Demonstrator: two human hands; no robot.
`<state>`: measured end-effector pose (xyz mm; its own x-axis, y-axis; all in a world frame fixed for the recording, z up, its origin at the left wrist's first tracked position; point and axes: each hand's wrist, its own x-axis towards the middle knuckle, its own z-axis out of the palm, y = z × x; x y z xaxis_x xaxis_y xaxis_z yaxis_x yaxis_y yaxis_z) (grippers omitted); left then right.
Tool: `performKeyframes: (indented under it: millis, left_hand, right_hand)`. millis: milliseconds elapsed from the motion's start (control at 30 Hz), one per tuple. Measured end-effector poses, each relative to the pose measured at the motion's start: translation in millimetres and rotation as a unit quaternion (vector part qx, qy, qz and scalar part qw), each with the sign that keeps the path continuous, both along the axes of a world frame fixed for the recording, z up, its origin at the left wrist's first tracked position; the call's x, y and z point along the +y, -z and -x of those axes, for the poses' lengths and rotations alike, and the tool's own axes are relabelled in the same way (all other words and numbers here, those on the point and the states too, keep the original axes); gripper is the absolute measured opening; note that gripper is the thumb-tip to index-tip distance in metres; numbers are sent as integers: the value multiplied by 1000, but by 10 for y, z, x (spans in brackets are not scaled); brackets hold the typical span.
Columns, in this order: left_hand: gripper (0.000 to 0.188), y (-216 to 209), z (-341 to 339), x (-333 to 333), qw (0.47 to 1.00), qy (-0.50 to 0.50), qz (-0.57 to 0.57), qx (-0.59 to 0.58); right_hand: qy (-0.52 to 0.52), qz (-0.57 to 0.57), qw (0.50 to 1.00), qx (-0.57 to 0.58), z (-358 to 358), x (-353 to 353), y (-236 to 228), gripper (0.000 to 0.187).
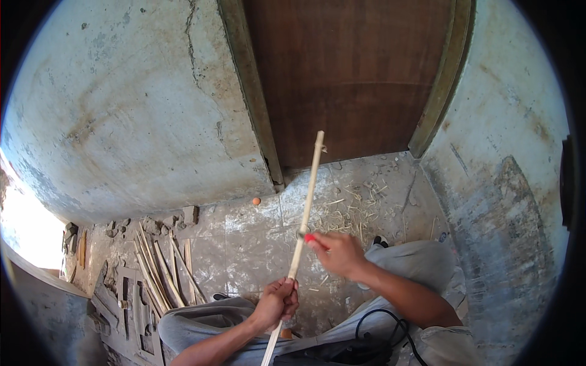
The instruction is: The person sits on the floor and whittles a thin strip of wood using a red utility knife, shaving off small pieces of wood onto the ground.
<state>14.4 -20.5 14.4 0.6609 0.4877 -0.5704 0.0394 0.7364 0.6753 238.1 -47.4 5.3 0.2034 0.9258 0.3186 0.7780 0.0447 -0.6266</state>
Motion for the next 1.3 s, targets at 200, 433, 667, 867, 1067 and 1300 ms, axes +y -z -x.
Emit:
performKeyframes:
  millis: [200,433,667,867,1067,1300]
  left_hand:
    - [24,-69,31,-86,999,44,20,7]
    - [25,-58,100,-152,996,84,-34,23]
    - [25,19,123,-62,989,110,-92,23]
    - [27,47,116,-10,982,83,-164,49]
    - [27,235,37,71,952,45,-289,88]
    - [27,206,-26,92,898,51,-408,158]
  right_hand:
    - [56,9,998,-10,-388,151,-55,29]
    - [161,15,986,-35,-639,229,-146,30]
    - [249,-48,967,-32,-765,200,-294,30]
    - [182,-52,976,111,-611,147,-302,30]
    - [-78,-3,993,86,-12,-90,-11,29]
    - [-117,47,991,40,134,-144,-66,28]
